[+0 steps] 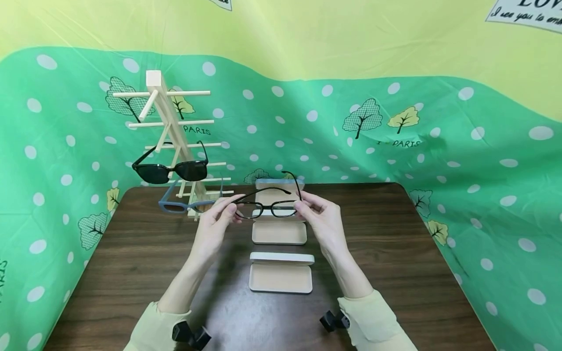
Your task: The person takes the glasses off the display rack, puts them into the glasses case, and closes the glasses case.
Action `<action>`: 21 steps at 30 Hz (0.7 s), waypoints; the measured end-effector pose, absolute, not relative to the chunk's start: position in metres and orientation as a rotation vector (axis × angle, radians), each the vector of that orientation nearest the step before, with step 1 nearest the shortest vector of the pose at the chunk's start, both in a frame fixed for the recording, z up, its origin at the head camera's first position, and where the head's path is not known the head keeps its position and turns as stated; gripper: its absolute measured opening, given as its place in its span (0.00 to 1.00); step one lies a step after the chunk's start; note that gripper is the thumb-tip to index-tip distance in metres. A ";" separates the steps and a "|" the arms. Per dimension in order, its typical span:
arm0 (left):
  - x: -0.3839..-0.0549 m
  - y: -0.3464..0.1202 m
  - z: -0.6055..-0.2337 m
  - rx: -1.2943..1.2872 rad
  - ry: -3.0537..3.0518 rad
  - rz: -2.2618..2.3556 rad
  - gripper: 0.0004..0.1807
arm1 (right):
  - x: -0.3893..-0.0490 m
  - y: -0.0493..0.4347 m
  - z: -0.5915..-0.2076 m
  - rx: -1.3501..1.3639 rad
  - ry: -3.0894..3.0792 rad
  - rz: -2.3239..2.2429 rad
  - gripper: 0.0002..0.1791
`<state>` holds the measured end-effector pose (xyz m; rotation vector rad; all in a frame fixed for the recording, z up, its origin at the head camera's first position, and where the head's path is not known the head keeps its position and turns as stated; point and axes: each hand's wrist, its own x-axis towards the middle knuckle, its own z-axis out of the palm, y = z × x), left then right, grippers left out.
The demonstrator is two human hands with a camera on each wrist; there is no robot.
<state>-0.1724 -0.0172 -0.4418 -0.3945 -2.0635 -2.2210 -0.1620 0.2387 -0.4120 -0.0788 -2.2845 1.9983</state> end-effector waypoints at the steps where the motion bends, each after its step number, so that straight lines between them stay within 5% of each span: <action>1: -0.172 -0.017 -0.442 -0.398 -2.058 -2.221 0.17 | -0.162 0.238 -0.412 -0.084 -2.288 1.982 0.23; 21: -0.170 -0.014 -0.446 -0.378 -2.031 -2.191 0.15 | -0.158 0.238 -0.417 -0.052 -2.371 1.631 0.18</action>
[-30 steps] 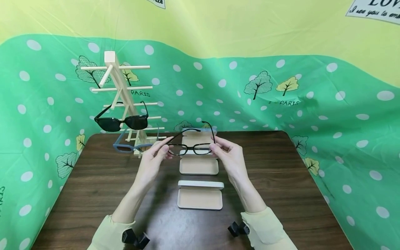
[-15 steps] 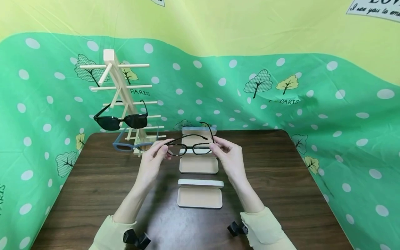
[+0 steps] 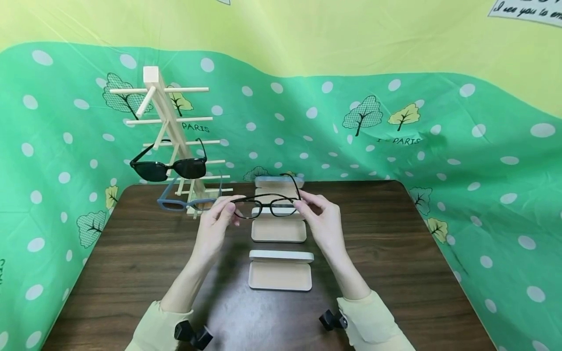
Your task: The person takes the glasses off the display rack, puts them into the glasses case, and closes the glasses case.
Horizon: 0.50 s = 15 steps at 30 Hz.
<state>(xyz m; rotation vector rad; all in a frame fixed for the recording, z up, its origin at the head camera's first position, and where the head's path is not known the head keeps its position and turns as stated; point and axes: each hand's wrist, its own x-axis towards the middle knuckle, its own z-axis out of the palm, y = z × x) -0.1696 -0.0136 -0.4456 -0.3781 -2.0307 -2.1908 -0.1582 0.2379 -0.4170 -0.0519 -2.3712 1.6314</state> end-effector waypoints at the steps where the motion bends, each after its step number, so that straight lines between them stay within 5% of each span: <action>1: -0.170 -0.013 -0.446 -0.379 -2.030 -2.189 0.15 | -0.158 0.238 -0.418 -0.051 -2.368 1.623 0.18; 15: -0.172 -0.012 -0.449 -0.386 -2.044 -2.224 0.16 | -0.157 0.238 -0.424 0.015 -2.339 1.683 0.20</action>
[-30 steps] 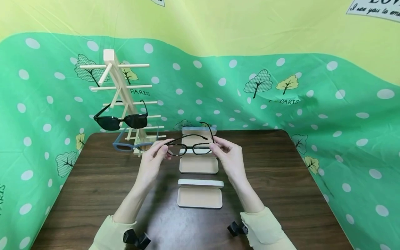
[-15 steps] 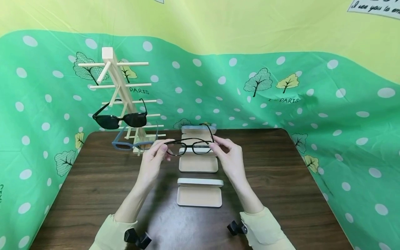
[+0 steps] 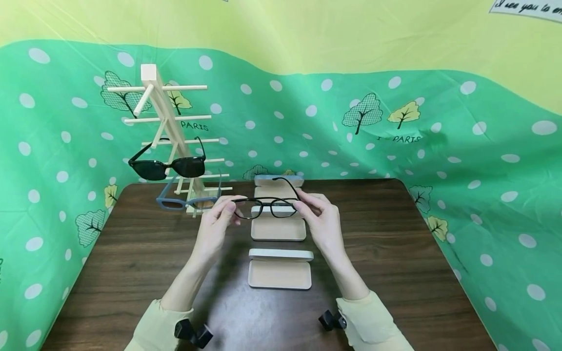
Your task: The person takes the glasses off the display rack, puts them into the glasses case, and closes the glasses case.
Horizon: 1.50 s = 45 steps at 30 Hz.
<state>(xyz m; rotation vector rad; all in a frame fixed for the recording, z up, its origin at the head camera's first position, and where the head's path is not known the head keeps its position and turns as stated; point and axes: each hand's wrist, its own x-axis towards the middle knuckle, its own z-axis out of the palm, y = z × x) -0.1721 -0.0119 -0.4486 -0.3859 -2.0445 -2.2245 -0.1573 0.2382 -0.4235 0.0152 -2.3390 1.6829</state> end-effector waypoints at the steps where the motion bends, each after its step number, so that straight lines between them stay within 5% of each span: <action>1: -0.172 -0.012 -0.449 -0.384 -2.044 -2.228 0.16 | -0.157 0.238 -0.424 0.021 -2.339 1.683 0.20; 45: -0.173 -0.015 -0.463 -0.124 -1.987 -2.345 0.11 | -0.148 0.245 -0.439 0.008 -2.389 1.842 0.15</action>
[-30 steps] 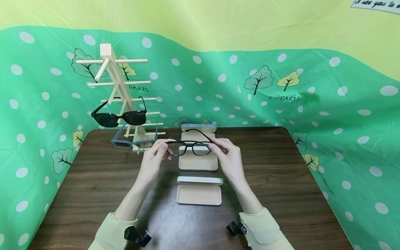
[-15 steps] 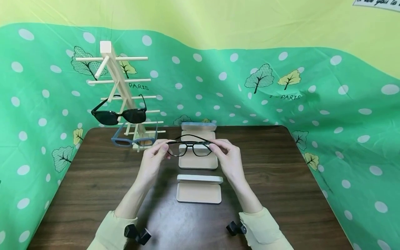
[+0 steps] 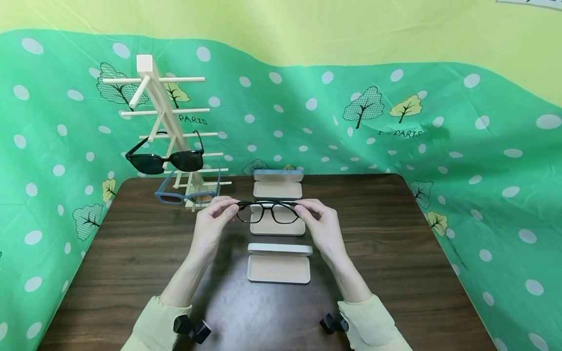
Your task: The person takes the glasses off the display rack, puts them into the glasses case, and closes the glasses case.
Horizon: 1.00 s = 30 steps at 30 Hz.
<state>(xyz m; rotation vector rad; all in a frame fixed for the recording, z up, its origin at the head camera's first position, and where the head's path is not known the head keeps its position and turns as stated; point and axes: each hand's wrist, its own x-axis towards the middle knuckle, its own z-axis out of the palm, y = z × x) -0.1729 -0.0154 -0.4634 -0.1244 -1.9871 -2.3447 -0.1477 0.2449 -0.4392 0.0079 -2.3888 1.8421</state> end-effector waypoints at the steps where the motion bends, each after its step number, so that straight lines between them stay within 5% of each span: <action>1: -0.173 -0.015 -0.464 -0.120 -1.985 -2.340 0.11 | -0.148 0.245 -0.440 0.005 -2.389 1.847 0.15; 30: -0.141 -0.024 -0.500 -0.239 -2.298 -2.098 0.07 | -0.116 0.271 -0.474 0.126 -2.576 1.780 0.11</action>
